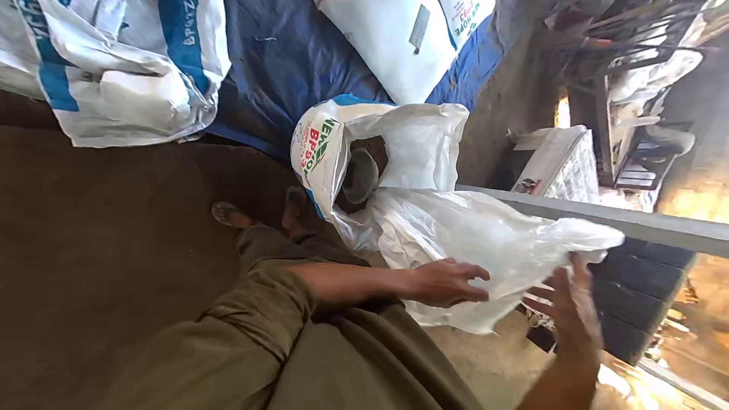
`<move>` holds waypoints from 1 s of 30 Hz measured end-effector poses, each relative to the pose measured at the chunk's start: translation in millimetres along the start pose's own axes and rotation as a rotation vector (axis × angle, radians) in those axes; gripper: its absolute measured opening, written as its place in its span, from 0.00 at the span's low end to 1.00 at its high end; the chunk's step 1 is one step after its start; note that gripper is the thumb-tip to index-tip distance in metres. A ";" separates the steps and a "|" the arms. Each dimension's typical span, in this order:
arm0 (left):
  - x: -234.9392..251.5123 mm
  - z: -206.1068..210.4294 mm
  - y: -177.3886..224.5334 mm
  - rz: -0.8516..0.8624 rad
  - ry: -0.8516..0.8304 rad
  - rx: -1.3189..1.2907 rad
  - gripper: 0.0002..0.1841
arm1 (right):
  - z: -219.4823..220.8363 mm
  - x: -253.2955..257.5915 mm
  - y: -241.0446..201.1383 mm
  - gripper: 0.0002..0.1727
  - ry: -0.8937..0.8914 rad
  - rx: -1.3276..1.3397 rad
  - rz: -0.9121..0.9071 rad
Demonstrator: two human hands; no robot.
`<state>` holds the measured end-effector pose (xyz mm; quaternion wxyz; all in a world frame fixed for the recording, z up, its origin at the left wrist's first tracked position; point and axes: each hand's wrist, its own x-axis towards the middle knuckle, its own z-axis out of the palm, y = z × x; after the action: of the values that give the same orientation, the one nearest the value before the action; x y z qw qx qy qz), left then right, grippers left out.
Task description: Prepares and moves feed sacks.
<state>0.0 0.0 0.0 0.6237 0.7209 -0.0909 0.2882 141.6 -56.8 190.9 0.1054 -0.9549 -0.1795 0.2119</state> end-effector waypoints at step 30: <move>-61.4 -98.3 -173.9 -1.446 0.556 -0.289 0.33 | -15.7 -46.0 117.6 0.28 0.250 0.752 -0.504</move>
<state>5.4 115.2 -174.3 0.7439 0.4145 0.5231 -0.0339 144.6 -184.0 189.0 0.5132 -0.7952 -0.3024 0.1134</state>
